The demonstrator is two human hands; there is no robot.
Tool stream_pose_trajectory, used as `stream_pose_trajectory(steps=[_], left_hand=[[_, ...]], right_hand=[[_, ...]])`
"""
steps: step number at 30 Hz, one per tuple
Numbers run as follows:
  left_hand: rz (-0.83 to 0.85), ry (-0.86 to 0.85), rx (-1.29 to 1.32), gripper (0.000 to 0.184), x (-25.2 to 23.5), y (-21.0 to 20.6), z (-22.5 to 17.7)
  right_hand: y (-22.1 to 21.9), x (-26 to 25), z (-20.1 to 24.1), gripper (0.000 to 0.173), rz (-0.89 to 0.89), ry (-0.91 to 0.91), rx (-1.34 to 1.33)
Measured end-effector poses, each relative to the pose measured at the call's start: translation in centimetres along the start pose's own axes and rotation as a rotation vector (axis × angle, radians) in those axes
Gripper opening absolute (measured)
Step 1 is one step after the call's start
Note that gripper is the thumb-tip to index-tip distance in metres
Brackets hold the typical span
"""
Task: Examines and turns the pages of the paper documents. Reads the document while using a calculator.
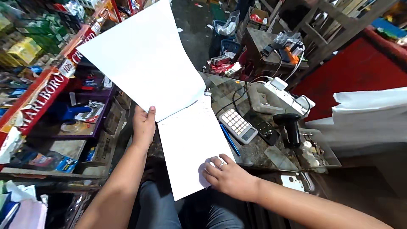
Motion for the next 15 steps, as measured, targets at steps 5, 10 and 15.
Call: stream_pose_trajectory(steps=[5, 10, 15], left_hand=[[-0.039, -0.006, 0.011, 0.062, -0.3, 0.2, 0.1], [-0.138, -0.155, 0.031, 0.115, -0.3, 1.3, -1.2], [-0.027, -0.202, -0.092, 0.077, 0.0, 0.5, -1.5]], right_hand=[[1.1, 1.1, 0.2, 0.019, -0.035, -0.003, -0.014], [2.6, -0.1, 0.2, 0.017, -0.104, -0.023, -0.104], [3.5, -1.4, -2.7, 0.008, -0.111, -0.260, -0.470]])
Point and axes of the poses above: each hand's wrist, its own x-axis away from the middle knuckle, its own y-axis out of the back of the hand, z = x × y, the point moved 9 cm from there along -x, towards the middle knuckle, and after that the axes turned 6 degrees about -z, right-handed, at the moved point
